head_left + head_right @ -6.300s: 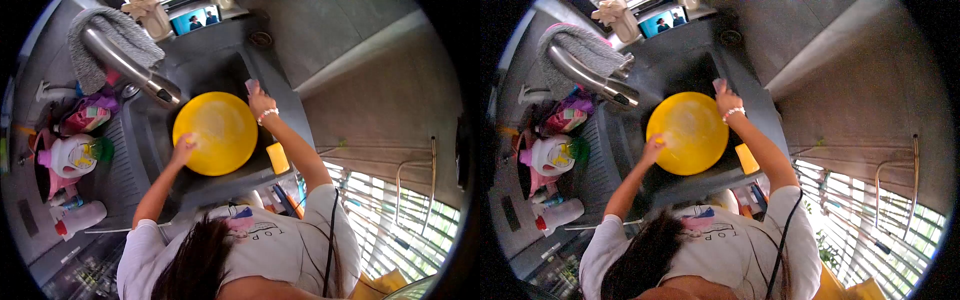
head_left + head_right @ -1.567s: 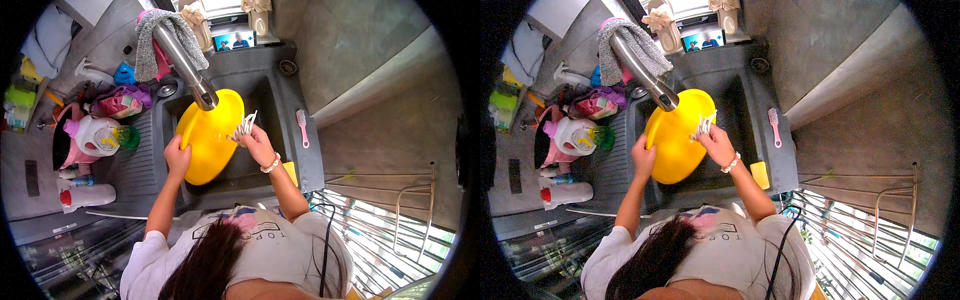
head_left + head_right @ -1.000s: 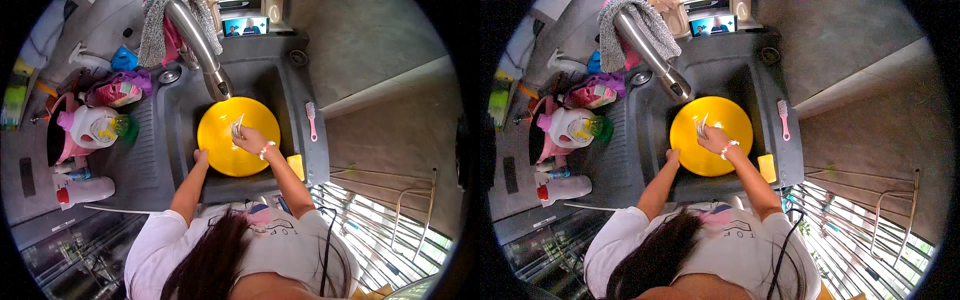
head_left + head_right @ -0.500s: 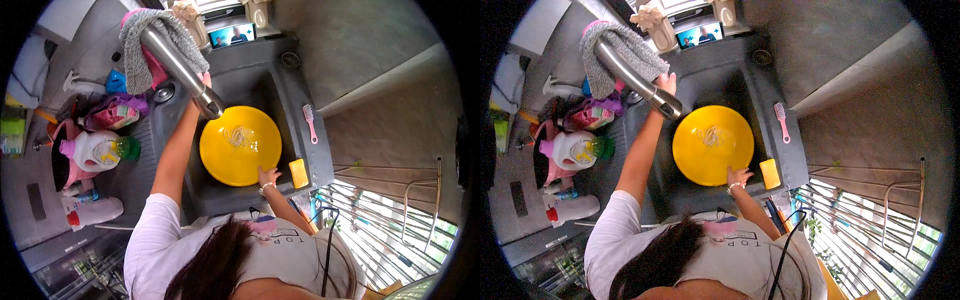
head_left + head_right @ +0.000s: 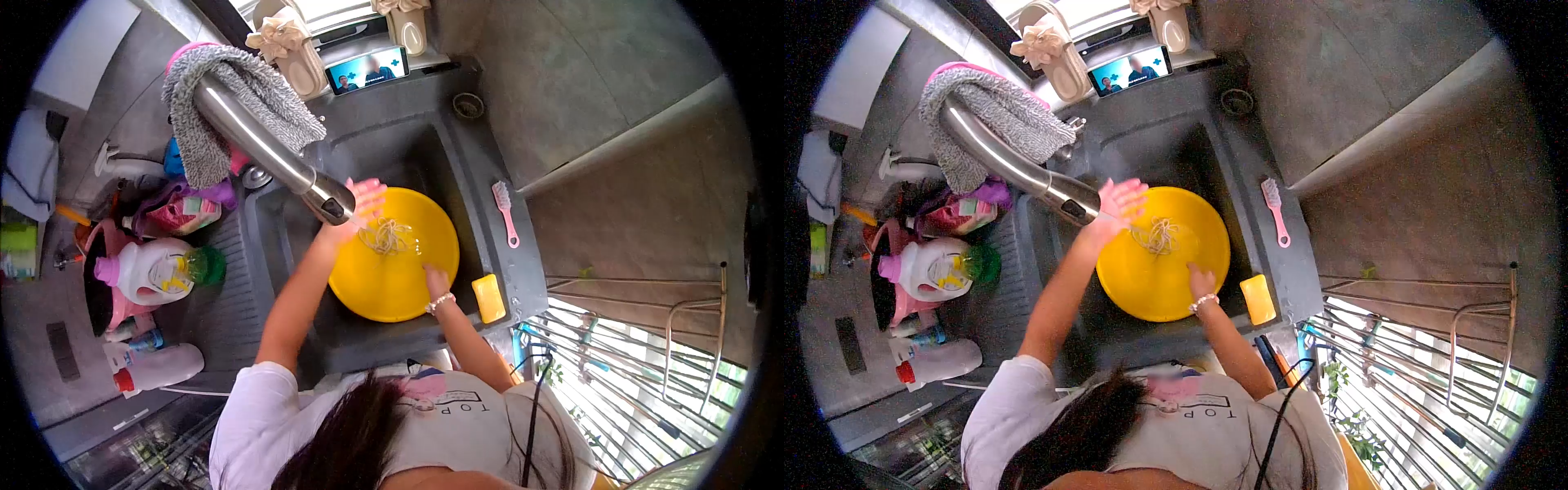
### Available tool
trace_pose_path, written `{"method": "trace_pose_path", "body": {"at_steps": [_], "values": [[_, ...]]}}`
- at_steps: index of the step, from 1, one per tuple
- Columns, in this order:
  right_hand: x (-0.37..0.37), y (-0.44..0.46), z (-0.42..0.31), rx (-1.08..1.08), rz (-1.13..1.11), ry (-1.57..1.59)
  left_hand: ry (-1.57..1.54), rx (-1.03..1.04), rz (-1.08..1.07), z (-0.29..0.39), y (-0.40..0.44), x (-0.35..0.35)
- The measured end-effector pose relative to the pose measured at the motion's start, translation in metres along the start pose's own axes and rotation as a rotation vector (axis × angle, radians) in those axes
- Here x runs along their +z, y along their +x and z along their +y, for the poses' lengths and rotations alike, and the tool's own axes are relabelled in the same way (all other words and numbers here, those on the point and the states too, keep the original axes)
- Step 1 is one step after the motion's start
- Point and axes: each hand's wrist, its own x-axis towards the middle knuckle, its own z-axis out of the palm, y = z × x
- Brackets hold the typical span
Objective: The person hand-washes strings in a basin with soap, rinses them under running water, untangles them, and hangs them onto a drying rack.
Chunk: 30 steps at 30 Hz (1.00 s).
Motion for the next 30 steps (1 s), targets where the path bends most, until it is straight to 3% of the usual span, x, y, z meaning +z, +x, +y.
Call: {"method": "trace_pose_path", "body": {"at_steps": [2, 4, 5, 7, 8, 10, 12, 14, 15, 16, 18, 19, 21, 22, 24, 25, 27, 28, 30], "values": [[0.008, -0.012, -0.079, 0.128, -0.088, 0.702, -0.085, -0.058, 0.058, -0.022, -0.005, -0.011], [0.012, -0.003, -0.116, 0.263, -0.597, 1.265, -0.237, -0.129, 0.201, -0.037, -0.006, -0.023], [0.021, 0.01, -0.12, 0.261, -0.599, 1.263, -0.237, -0.127, 0.2, -0.047, -0.005, -0.03], [0.038, 0.03, -0.123, 0.188, -1.027, 1.515, -0.398, -0.203, -0.115, -0.064, -0.008, -0.041], [0.043, 0.032, -0.125, 0.19, -1.03, 1.515, -0.397, -0.201, -0.112, -0.068, -0.013, -0.045], [0.044, 0.022, -0.143, 0.195, -1.027, 1.321, 0.083, -0.071, -0.108, -0.067, -0.025, -0.041], [0.07, 0.059, -0.1, 0.18, -1.163, 1.297, 0.214, -0.052, -0.045, -0.074, -0.024, -0.051], [0.082, 0.082, -0.073, -0.002, -0.814, 0.473, 0.686, -0.087, 0.17, -0.1, -0.015, -0.088], [0.089, 0.093, -0.054, -0.187, -0.615, 0.226, 0.822, 0.057, 0.213, -0.12, -0.01, -0.109], [0.086, 0.089, -0.05, -0.196, -0.617, 0.226, 0.826, 0.065, 0.214, -0.133, -0.01, -0.121], [0.071, 0.078, -0.044, -0.538, 0.1, -1.011, 1.751, 0.098, 0.391, -0.155, -0.01, -0.139], [0.069, 0.079, -0.039, -0.547, 0.104, -1.008, 1.755, 0.106, 0.396, -0.164, -0.011, -0.143], [0.07, 0.084, -0.032, -0.53, -0.299, -1.237, 1.76, 0.315, 0.293, -0.176, -0.012, -0.152], [0.075, 0.098, -0.018, -0.531, -0.3, -1.236, 1.762, 0.315, 0.294, -0.179, -0.01, -0.152], [0.081, 0.118, -0.002, -0.947, -0.651, -1.228, 1.87, 0.242, 0.368, -0.189, -0.009, -0.148], [0.084, 0.116, -0.001, -0.939, -0.653, -1.227, 1.839, 0.23, 0.377, -0.193, -0.009, -0.147], [0.089, 0.107, -0.008, -0.56, 0.151, -1.036, 1.788, 0.246, 0.389, -0.19, -0.01, -0.139], [0.098, 0.119, 0.006, -0.557, 0.15, -1.039, 1.739, 0.267, 0.408, -0.186, -0.008, -0.133], [0.126, 0.155, 0.053, -0.668, -0.393, -0.918, 1.56, 0.215, 0.411, -0.18, 0.001, -0.13]]}}
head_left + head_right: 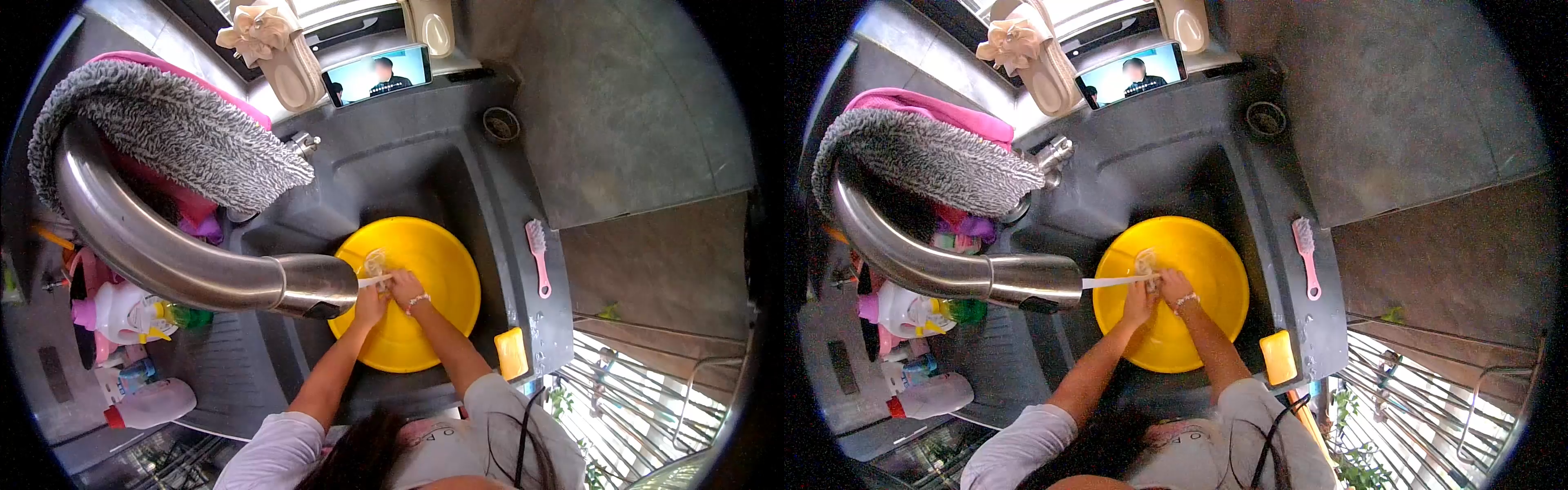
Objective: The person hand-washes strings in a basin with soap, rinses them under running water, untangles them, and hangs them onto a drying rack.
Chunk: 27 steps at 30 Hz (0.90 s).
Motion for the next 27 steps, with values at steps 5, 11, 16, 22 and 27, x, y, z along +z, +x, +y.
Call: {"method": "trace_pose_path", "body": {"at_steps": [5, 11, 16, 22, 27], "values": [[-0.044, -0.009, -0.021, 0.341, 0.541, -0.002, -0.173, 0.035, -0.05, -0.024, 0.011, 0.01], [-0.016, 0.0, 0.034, 0.422, 0.416, -0.175, 0.136, 0.022, 0.014, -0.039, 0.003, 0.015], [-0.06, -0.027, 0.029, 0.401, 0.488, 0.218, -0.261, -0.109, 0.223, -0.052, 0.01, 0.015], [-0.045, -0.011, 0.049, 0.52, 0.719, 1.06, -0.763, -0.235, 0.377, -0.088, 0.019, 0.047], [-0.053, -0.014, 0.038, 0.702, 0.645, 0.864, -0.308, -0.422, 0.32, -0.102, 0.011, 0.071]]}}
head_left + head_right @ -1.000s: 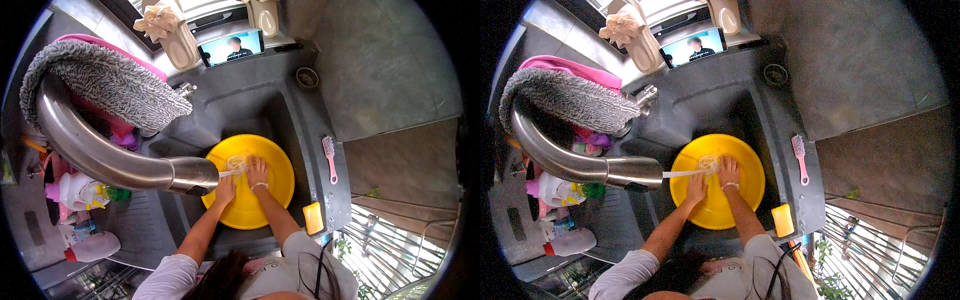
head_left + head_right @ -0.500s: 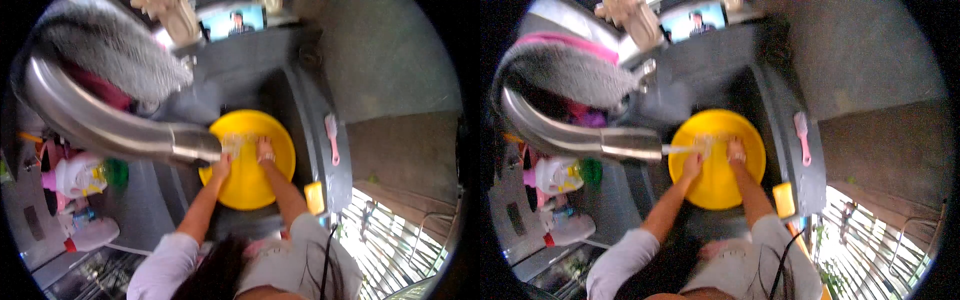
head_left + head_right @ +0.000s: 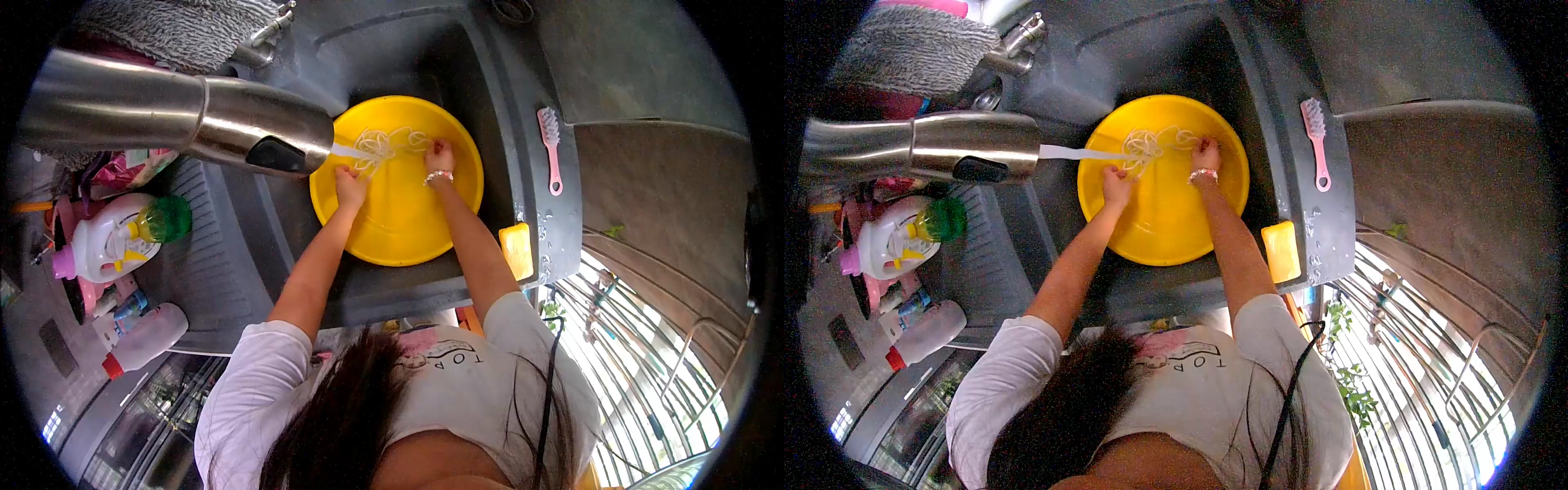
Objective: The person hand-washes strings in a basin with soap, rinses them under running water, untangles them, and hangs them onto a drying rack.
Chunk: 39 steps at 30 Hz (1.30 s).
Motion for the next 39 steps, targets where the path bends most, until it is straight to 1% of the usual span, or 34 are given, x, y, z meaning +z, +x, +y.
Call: {"method": "trace_pose_path", "body": {"at_steps": [1, 2, 3, 4, 5, 6, 8, 9, 10, 11, 12, 13, 15, 16, 17, 18, 19, 20, 21, 22, 23, 24, 25, 26, 27, 28, 29, 30, 31, 33, 34, 35, 37, 39], "values": [[-0.005, -0.009, -0.008, -0.021, -0.009, -0.094, 0.001, -0.001, -0.002, 0.02, -0.011, -0.008], [-0.008, -0.017, -0.014, -0.044, -0.018, -0.187, 0.341, 0.056, 0.027, 0.059, -0.031, -0.024], [-0.008, -0.026, -0.016, -0.042, -0.018, -0.188, 0.681, 0.11, 0.055, 0.082, -0.044, -0.034], [-0.009, -0.034, -0.016, -0.142, 0.047, -0.312, 0.681, 0.108, 0.054, 0.081, -0.048, -0.034], [-0.011, -0.039, -0.017, -0.245, 0.112, -0.434, 0.71, 0.148, 0.03, 0.081, -0.049, -0.035], [-0.015, -0.041, -0.02, -0.248, 0.112, -0.433, 0.739, 0.188, 0.007, 0.082, -0.049, -0.036], [-0.022, -0.043, -0.026, -0.409, -0.157, -0.769, 0.751, 0.213, -0.017, 0.084, -0.049, -0.041], [-0.018, -0.041, -0.021, -0.41, -0.158, -0.766, 0.763, 0.238, -0.045, 0.084, -0.049, -0.044], [-0.014, -0.038, -0.016, -0.672, -0.219, -0.754, 0.765, 0.238, -0.044, 0.084, -0.049, -0.047], [-0.009, -0.033, -0.013, -0.936, -0.277, -0.731, 0.771, 0.294, 0.049, 0.084, -0.048, -0.049], [-0.002, -0.027, -0.009, -0.938, -0.279, -0.726, 0.777, 0.348, 0.143, 0.083, -0.047, -0.052], [0.006, -0.023, -0.009, -0.941, -0.291, -0.783, 0.782, 0.343, 0.145, 0.083, -0.047, -0.055], [0.013, -0.025, -0.012, -0.946, -0.309, -0.831, 0.904, 0.34, -0.168, 0.078, -0.047, -0.063], [0.013, -0.027, -0.018, -0.914, -0.3, -0.901, 0.911, 0.338, -0.166, 0.073, -0.046, -0.066], [0.013, -0.03, -0.023, -0.879, -0.289, -0.972, 0.938, 0.392, -0.188, 0.069, -0.045, -0.067], [0.015, -0.028, -0.019, -0.878, -0.286, -0.968, 0.961, 0.451, -0.21, 0.069, -0.044, -0.068], [0.015, -0.026, -0.014, -0.925, -0.293, -0.963, 0.961, 0.452, -0.212, 0.07, -0.044, -0.068], [0.015, -0.024, -0.009, -0.973, -0.299, -0.957, 0.947, 0.443, -0.223, 0.07, -0.045, -0.068], [0.012, -0.024, -0.009, -0.971, -0.297, -0.96, 0.933, 0.434, -0.234, 0.072, -0.045, -0.066], [0.008, -0.027, -0.007, -0.989, -0.209, -0.876, 0.931, 0.434, -0.237, 0.074, -0.046, -0.065], [0.005, -0.028, -0.007, -1.007, -0.119, -0.79, 0.809, 0.342, -0.227, 0.076, -0.045, -0.062], [0.003, -0.027, -0.008, -1.006, -0.114, -0.792, 0.686, 0.251, -0.216, 0.076, -0.042, -0.059], [0.001, -0.027, -0.008, -0.869, -0.203, -0.682, 0.686, 0.254, -0.217, 0.073, -0.041, -0.058], [-0.003, -0.028, -0.009, -0.73, -0.287, -0.57, 0.538, 0.262, -0.186, 0.07, -0.04, -0.057], [-0.005, -0.027, -0.004, -0.731, -0.283, -0.572, 0.389, 0.271, -0.154, 0.074, -0.04, -0.058], [-0.008, -0.027, 0.001, -0.699, -0.368, -0.656, 0.386, 0.278, -0.154, 0.079, -0.039, -0.059], [-0.011, -0.027, 0.004, -0.666, -0.45, -0.74, 0.308, 0.255, -0.152, 0.084, -0.04, -0.062], [-0.016, -0.034, -0.002, -0.645, -0.43, -0.807, 0.228, 0.239, -0.147, 0.093, -0.038, -0.066], [-0.02, -0.04, -0.011, -0.631, -0.401, -0.874, 0.218, 0.263, -0.135, 0.094, -0.036, -0.066], [-0.006, -0.028, 0.005, -0.233, -0.365, -0.722, 0.094, 0.15, -0.155, 0.09, -0.03, -0.062], [-0.004, -0.027, 0.016, -0.252, -0.346, -0.719, 0.083, 0.171, -0.144, 0.094, -0.028, -0.063], [-0.003, -0.026, 0.026, -0.506, -0.228, -0.639, 0.084, 0.15, -0.155, 0.097, -0.027, -0.064], [-0.007, -0.032, 0.008, -0.765, -0.097, -0.546, 0.083, 0.14, -0.161, 0.099, -0.021, -0.066], [-0.015, -0.042, -0.034, -0.78, -0.012, -0.632, 0.177, 0.423, -0.36, 0.098, -0.009, -0.063]]}}
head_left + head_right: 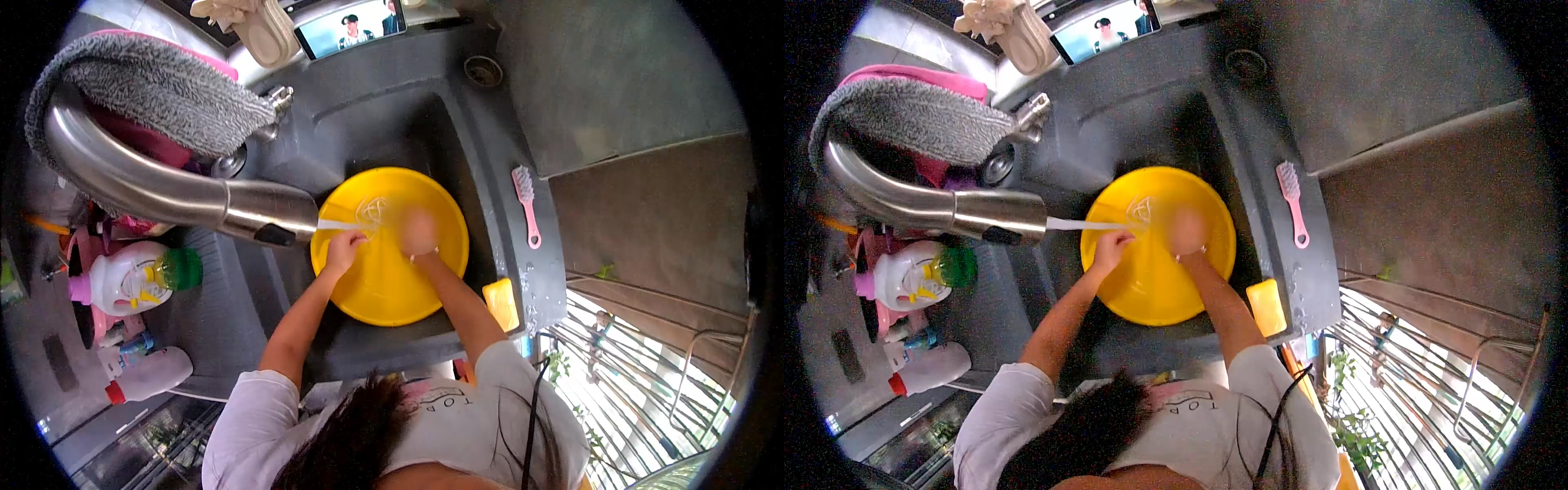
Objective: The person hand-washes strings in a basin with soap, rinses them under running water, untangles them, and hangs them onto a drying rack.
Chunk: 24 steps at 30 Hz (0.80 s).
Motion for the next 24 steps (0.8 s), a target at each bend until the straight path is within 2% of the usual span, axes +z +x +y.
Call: {"method": "trace_pose_path", "body": {"at_steps": [1, 3, 4, 6, 7, 8, 9, 10, 11, 12, 13, 15, 16, 17, 18, 19, 21, 23, 24], "values": [[-0.035, 0.007, -0.022, -0.006, 0.01, -0.002, 0.001, 0.009, 0.007, -0.006, 0.004, 0.006], [-0.099, 0.017, -0.064, -0.719, 0.048, 0.001, -0.47, -0.045, -0.227, -0.017, 0.008, 0.02], [-0.076, 0.015, -0.058, -0.72, 0.044, 0.002, -0.473, -0.048, -0.226, -0.012, 0.01, 0.017], [0.005, -0.011, -0.028, -0.405, -0.244, 0.117, -0.62, -0.157, -0.225, 0.0, 0.012, 0.01], [0.028, -0.019, -0.018, -0.141, -0.327, 0.542, -0.517, -0.166, -0.214, -0.02, 0.019, 0.014], [0.033, -0.026, -0.014, -0.028, -0.371, 0.639, -0.414, -0.188, -0.216, -0.044, 0.019, 0.019], [0.038, -0.032, -0.011, 0.09, -0.403, 0.734, -0.359, -0.214, -0.191, -0.037, 0.021, 0.011], [0.027, -0.03, -0.013, 0.005, -0.397, 0.512, -0.302, -0.227, -0.166, -0.028, 0.026, 0.001], [0.017, -0.028, -0.018, 0.016, -0.403, 0.514, -0.132, -0.141, -0.041, -0.032, 0.033, 0.003], [0.007, -0.02, -0.023, 0.204, -0.446, 0.652, 0.037, -0.044, 0.089, -0.034, 0.043, 0.004], [0.004, -0.02, -0.024, 0.399, -0.487, 0.787, 0.034, -0.045, 0.084, -0.031, 0.05, 0.005], [0.006, -0.02, -0.021, 0.434, -0.469, 0.875, 0.271, 0.097, 0.273, -0.017, 0.067, 0.007], [0.014, -0.025, -0.016, 0.466, -0.451, 0.967, 0.268, 0.101, 0.271, -0.002, 0.07, 0.007], [0.025, -0.03, -0.012, 0.46, -0.441, 0.965, 0.494, -0.089, 0.041, 0.015, 0.078, 0.008], [0.05, -0.04, -0.001, 0.338, -0.325, 0.868, 0.716, -0.276, -0.181, 0.028, 0.091, 0.005], [0.063, -0.044, 0.006, 0.276, -0.264, 0.867, 0.662, -0.297, -0.079, -0.008, 0.105, 0.031], [0.079, -0.052, 0.015, 0.213, -0.205, 0.958, 0.753, -0.299, 0.051, 0.009, 0.099, 0.041], [0.067, -0.052, 0.005, 0.31, -0.225, 0.904, 0.683, -0.398, 0.01, -0.018, 0.105, 0.065], [0.053, -0.044, -0.002, 0.295, -0.218, 0.9, 0.678, -0.392, 0.025, -0.011, 0.099, 0.06]]}}
